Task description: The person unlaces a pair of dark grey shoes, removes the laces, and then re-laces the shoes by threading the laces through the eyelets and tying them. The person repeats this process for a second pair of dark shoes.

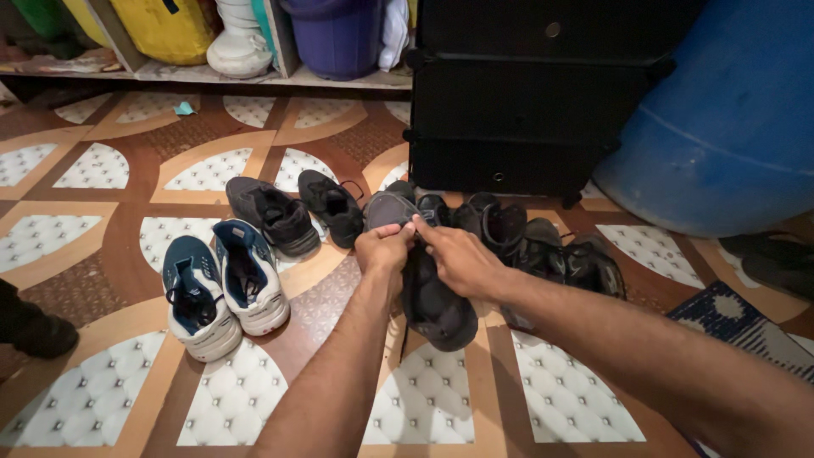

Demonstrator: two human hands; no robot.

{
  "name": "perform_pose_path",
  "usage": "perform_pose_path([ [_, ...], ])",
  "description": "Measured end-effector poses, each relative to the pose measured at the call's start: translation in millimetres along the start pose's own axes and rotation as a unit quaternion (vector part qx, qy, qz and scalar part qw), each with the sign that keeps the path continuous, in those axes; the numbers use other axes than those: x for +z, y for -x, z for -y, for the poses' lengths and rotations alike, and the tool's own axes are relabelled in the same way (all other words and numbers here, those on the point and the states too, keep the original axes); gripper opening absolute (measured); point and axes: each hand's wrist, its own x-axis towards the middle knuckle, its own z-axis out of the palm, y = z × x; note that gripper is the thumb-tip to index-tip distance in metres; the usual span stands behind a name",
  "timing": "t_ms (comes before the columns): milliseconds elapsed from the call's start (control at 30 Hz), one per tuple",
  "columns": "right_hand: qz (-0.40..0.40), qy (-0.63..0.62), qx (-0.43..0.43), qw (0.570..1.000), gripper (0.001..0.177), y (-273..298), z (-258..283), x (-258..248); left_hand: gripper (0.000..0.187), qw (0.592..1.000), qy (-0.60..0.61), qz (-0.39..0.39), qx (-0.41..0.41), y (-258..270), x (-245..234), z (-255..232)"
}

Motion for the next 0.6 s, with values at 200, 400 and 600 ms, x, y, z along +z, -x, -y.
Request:
perform_pose_path([
  [200,0.01,-0.18,0.147,0.972,0.037,-12,-22,8,0.043,0.99,-0.132,-0.033,0.047,13,-10,-8],
  [400,-0.067,-0.086,0.067,0.992,0.023,-26,-31,13,0.05,0.971,-0.198,-0.05,0.123,24,-5,5],
  [600,-0.071,-0.04,0.057,0.995,0.012,-25,-32,23,0.047,0.963,-0.19,-0.046,0.183,25,-7,23],
])
